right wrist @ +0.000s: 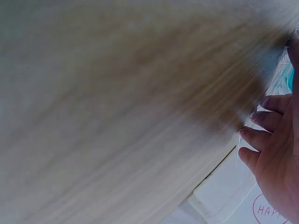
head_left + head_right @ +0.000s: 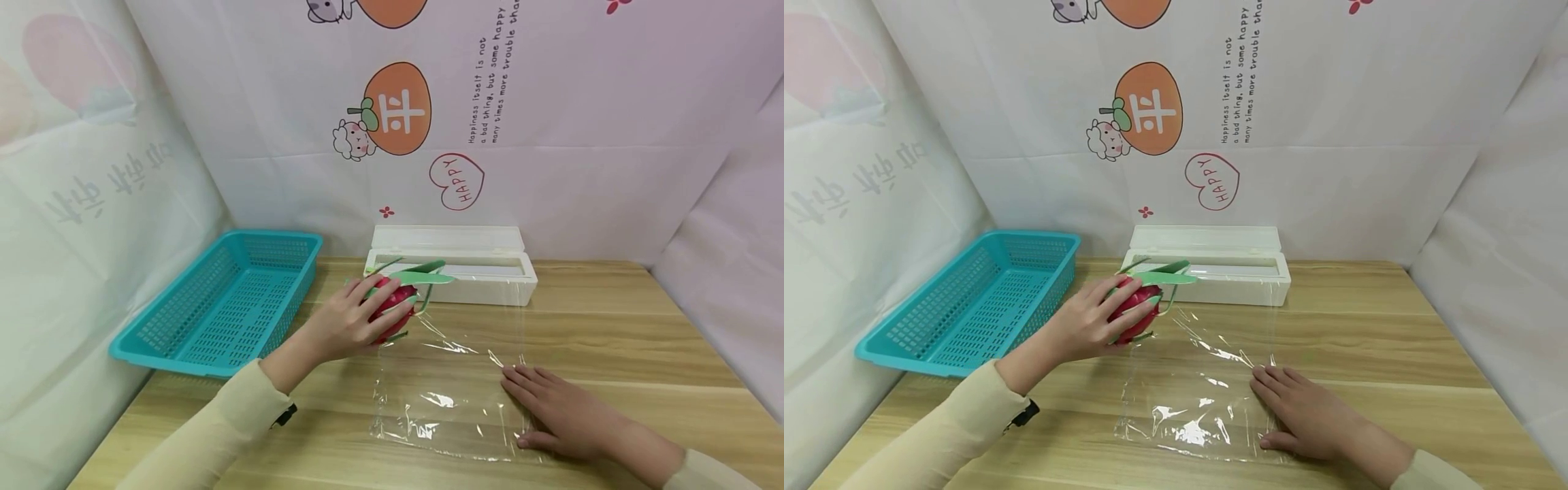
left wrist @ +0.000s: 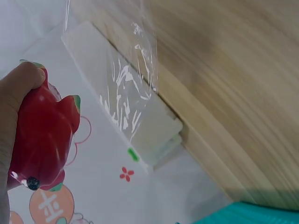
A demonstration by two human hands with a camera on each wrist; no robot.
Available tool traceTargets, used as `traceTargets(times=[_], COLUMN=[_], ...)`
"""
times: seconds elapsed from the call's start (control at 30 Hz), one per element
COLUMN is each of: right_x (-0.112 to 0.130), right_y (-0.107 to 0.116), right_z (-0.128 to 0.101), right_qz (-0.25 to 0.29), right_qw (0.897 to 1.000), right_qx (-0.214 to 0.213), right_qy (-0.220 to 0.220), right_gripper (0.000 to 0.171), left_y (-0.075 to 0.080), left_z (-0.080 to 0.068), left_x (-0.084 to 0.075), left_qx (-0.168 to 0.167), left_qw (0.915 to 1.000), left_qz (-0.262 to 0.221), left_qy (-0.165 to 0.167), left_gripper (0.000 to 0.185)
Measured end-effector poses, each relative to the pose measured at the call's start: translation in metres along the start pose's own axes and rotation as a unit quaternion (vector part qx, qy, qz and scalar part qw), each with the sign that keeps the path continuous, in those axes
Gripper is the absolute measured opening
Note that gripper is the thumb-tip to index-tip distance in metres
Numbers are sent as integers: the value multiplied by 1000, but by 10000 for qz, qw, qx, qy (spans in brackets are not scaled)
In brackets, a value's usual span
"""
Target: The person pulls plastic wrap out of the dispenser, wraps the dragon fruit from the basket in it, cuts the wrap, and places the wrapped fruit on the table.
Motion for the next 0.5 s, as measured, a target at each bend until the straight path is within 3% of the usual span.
traceTargets(times=[0.13, 0.5], right_x=[1, 1], right_y=[2, 1], right_z=[0, 0], right_qz=[-39, -1], right_qw=[10000, 10000], right_qx=[-38, 73], right_qy=[59, 21], right_gripper=[79, 78], left_y=[-9, -20], left_z=[7, 30], left_x=[-9, -28], left_qx=[52, -211], left_qw=[9999, 9982], left_qz=[-70, 23], left_qy=[-140, -567], left_gripper=[75, 65])
Point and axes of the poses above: each hand's wrist, its own z-axis towards the middle knuckle, its own y-axis out of the back of the hand, x = y × z, the point moved 10 cm from there along z, towards the middle knuckle, and after that the axes turned 11 degrees about x, right-handed, at the moved point
